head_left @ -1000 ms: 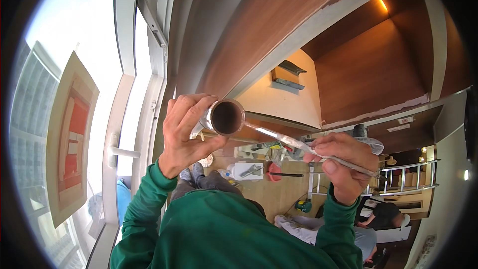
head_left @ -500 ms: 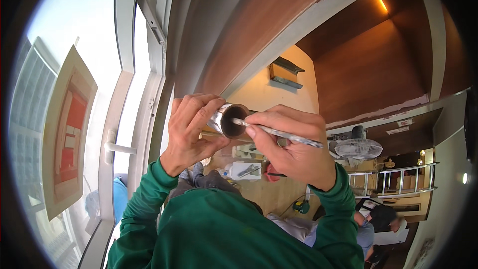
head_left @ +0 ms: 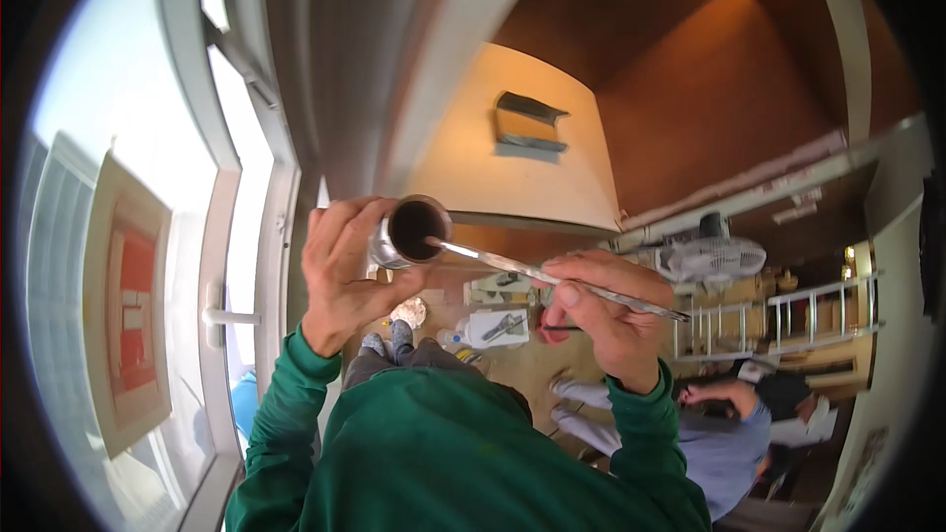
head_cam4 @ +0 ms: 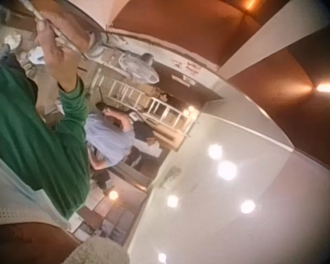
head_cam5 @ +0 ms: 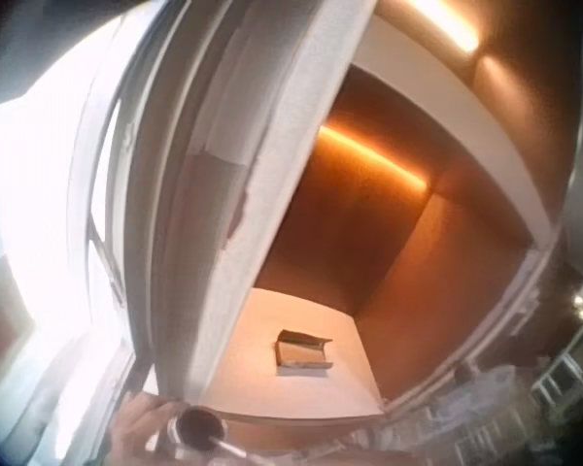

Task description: The person applies masking tape along the edge of a wooden cabinet shelf, then uses a brush to apply a dark liquid to the taped seam. The person handles a plastic-wrapped item and a small container of liquid during the process.

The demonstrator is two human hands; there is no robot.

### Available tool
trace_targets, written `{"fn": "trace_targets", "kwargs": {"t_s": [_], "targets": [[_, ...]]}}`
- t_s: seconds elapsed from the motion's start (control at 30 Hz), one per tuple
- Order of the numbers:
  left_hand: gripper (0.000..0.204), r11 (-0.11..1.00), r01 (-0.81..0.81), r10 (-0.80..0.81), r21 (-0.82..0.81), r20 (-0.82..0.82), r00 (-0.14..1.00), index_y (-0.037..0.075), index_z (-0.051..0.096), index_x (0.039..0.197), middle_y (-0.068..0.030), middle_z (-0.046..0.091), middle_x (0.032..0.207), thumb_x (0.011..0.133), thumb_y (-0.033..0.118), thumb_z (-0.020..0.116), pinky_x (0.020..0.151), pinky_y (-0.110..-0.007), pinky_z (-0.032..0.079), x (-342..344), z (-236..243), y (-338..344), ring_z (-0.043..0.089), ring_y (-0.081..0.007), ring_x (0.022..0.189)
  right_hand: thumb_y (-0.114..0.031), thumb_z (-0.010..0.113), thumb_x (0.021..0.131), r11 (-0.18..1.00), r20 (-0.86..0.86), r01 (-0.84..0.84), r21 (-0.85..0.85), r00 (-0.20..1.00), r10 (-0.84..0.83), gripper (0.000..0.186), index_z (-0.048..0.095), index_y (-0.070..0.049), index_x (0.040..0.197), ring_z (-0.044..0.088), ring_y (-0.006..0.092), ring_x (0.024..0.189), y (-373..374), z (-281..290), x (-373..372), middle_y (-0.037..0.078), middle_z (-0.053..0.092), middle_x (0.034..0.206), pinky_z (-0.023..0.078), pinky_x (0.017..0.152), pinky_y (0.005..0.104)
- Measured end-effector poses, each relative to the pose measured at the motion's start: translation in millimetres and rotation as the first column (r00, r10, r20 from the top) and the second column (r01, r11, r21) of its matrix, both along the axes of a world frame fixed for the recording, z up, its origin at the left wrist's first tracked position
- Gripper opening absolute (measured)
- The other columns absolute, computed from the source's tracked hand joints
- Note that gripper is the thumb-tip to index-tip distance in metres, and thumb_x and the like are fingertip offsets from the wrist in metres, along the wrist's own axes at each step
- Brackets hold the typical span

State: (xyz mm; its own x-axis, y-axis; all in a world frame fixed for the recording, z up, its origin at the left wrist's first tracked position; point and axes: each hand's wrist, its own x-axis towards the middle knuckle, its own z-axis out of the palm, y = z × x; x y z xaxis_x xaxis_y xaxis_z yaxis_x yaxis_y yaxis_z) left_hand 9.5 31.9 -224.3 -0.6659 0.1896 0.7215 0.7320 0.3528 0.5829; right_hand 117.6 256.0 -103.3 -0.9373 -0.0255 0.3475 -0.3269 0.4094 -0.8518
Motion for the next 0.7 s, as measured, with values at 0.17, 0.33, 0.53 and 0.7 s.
{"fn": "trace_targets", "kwargs": {"t_s": [0.17, 0.33, 0.53, 0.7], "targets": [[0.056, 0.999, 0.04, -0.04, -0.004, 0.04, 0.998, -0.001, 0.068, 0.108, -0.0146, 0.067, 0.101, 0.055, 0.01, 0.083, 0.079, -0.038, 0.048, 4.8, -1.7, 26.1, 0.062, -0.0283, 0.089, 0.004, 0.064, 0.082, 0.996, -0.017, 0.081, -0.036, 0.997, -0.081, 0.019, 0.07, 0.009, 0.1, 0.068, 0.0205, 0.066, 24.8, -7.1, 28.8, 0.02, 0.07, 0.084, 0.053, 0.06, 0.0299], [0.054, 0.995, 0.073, -0.059, -0.064, 0.193, 0.979, -0.003, 0.065, 0.11, -0.0175, 0.067, 0.103, 0.06, 0.006, 0.084, 0.085, -0.037, 0.053, 22.3, -3.1, 36.2, 0.065, -0.0311, 0.097, 0.007, 0.065, 0.078, 0.992, -0.167, 0.112, -0.06, 0.978, -0.121, 0.021, 0.07, 0.008, 0.099, 0.069, 0.0222, 0.072, 35.2, -23.0, 58.1, 0.02, 0.069, 0.086, 0.053, 0.063, 0.0303], [0.05, 0.975, 0.161, -0.13, -0.15, 0.199, 0.971, -0.005, 0.065, 0.106, -0.0156, 0.067, 0.103, 0.062, 0.009, 0.084, 0.085, -0.038, 0.052, 42.8, -24.5, 53.9, 0.065, -0.0297, 0.093, 0.01, 0.066, 0.077, 0.982, -0.084, 0.123, -0.141, 0.987, -0.135, 0.026, 0.071, -0.001, 0.1, 0.068, 0.0207, 0.076, 31.6, -75.1, 92.1, 0.013, 0.066, 0.1, 0.052, 0.064, 0.0298], [0.049, 0.961, 0.185, -0.137, -0.208, 0.225, 0.965, -0.006, 0.065, 0.106, -0.016, 0.066, 0.099, 0.062, 0.007, 0.083, 0.08, -0.036, 0.053, 65.4, -49.0, 56.1, 0.066, -0.0282, 0.088, 0.011, 0.065, 0.076, 0.944, -0.022, 0.182, -0.275, 0.98, -0.196, 0.026, 0.073, 0.0, 0.098, 0.069, 0.0228, 0.078, 32.9, -99.8, 119.4, 0.019, 0.067, 0.103, 0.052, 0.067, 0.0286]]}}
